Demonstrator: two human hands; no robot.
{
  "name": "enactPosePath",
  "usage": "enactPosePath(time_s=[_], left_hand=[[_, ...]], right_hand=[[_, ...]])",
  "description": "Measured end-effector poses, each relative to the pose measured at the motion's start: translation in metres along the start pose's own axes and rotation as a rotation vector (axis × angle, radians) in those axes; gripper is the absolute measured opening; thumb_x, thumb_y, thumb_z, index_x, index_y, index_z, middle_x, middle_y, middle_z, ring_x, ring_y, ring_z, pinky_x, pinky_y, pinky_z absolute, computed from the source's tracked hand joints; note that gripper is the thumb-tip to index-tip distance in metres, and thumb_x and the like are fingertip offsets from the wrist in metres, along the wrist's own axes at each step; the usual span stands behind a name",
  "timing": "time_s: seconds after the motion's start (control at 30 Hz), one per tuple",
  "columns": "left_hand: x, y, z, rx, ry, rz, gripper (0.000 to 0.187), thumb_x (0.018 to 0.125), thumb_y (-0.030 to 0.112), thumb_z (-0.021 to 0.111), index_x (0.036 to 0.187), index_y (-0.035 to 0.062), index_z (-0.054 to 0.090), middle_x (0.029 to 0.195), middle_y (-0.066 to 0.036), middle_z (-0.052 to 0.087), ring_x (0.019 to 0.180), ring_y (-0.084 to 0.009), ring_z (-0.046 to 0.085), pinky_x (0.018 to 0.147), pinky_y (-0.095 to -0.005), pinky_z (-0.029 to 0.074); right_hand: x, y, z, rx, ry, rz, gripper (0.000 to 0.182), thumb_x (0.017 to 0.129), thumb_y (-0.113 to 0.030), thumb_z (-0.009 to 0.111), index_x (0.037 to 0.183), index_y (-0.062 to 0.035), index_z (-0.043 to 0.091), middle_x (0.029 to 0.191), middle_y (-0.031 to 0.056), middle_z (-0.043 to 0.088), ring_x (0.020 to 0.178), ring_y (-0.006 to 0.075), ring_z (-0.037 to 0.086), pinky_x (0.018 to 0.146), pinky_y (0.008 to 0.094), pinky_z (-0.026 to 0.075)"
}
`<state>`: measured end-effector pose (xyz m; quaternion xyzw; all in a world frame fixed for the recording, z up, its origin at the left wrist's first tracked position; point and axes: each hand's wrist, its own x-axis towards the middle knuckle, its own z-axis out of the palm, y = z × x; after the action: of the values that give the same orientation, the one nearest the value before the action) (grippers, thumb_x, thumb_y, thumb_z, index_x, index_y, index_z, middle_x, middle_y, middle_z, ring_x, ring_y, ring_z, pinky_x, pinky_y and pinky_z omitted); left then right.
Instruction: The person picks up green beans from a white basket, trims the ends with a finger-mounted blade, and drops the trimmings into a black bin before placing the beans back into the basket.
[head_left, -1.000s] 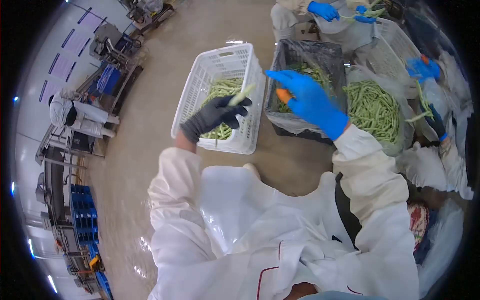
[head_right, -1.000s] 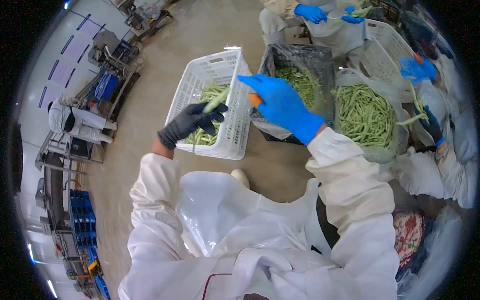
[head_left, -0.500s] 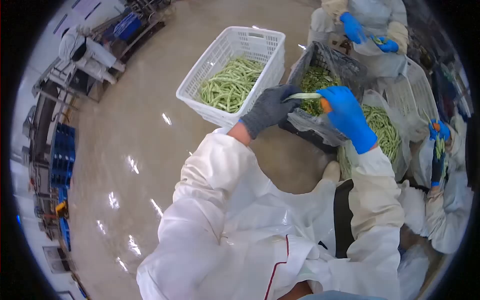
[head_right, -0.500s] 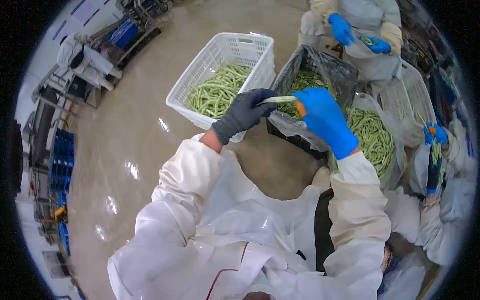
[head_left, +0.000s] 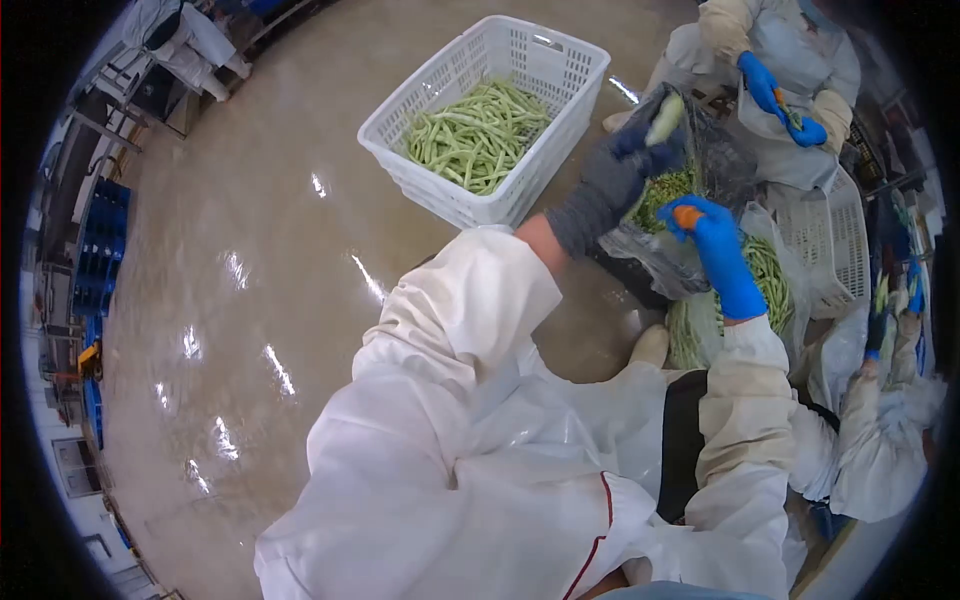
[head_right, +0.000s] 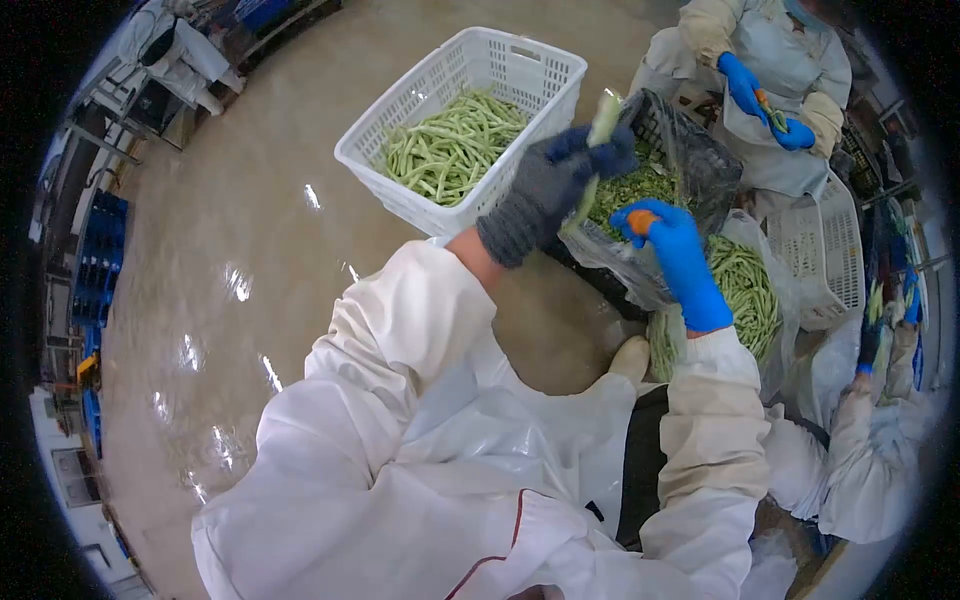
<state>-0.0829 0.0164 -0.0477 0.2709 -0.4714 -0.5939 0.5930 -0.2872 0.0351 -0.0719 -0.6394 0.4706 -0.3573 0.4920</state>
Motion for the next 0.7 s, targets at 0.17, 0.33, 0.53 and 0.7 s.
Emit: enactPosePath(time_s=[0.17, 0.33, 0.53, 0.7], left_hand=[[0.022, 0.026, -0.028, -0.309, 0.132, 0.127, 0.027, 0.088, 0.006, 0.064, 0.113, -0.0028, 0.061, 0.103, -0.009, 0.066, 0.091, -0.0162, 0.063, 0.086, -0.0283, 0.048], [0.021, 0.004, -0.018, -0.22, 0.116, 0.109, 0.02, 0.087, 0.005, 0.064, 0.107, 0.0043, 0.062, 0.104, -0.006, 0.065, 0.096, -0.0154, 0.061, 0.089, -0.0293, 0.047], [0.018, 0.004, -0.003, -0.201, 0.105, 0.142, 0.021, 0.081, -0.002, 0.062, 0.102, 0.0034, 0.063, 0.099, -0.006, 0.066, 0.095, -0.0156, 0.061, 0.088, -0.0306, 0.048], [0.031, 0.029, -0.039, 0.124, 0.284, 0.334, 0.019, 0.076, -0.001, 0.069, 0.095, 0.0023, 0.067, 0.09, -0.005, 0.067, 0.082, -0.0132, 0.061, 0.077, -0.0257, 0.049]], right_hand=[[0.008, 0.068, -0.021, -1.019, 0.081, -0.016, 0.031, 0.08, -0.017, 0.063, 0.109, -0.0055, 0.067, 0.11, 0.0196, 0.065, 0.094, 0.033, 0.065, 0.083, 0.0419, 0.049], [0.024, 0.044, -0.013, -0.382, 0.234, -0.2, 0.032, 0.087, -0.021, 0.063, 0.114, -0.0046, 0.064, 0.109, 0.0143, 0.064, 0.088, 0.0266, 0.065, 0.081, 0.0381, 0.05], [0.009, -0.014, 0.031, 0.223, 0.018, 0.168, 0.028, 0.095, -0.024, 0.057, 0.11, -0.0015, 0.066, 0.077, 0.0031, 0.059, 0.065, 0.0108, 0.053, 0.061, 0.0266, 0.045], [0.017, 0.024, -0.008, -0.394, 0.261, -0.003, 0.026, 0.091, -0.021, 0.06, 0.106, -0.0016, 0.067, 0.082, 0.0096, 0.067, 0.072, 0.0161, 0.062, 0.063, 0.0305, 0.049]])
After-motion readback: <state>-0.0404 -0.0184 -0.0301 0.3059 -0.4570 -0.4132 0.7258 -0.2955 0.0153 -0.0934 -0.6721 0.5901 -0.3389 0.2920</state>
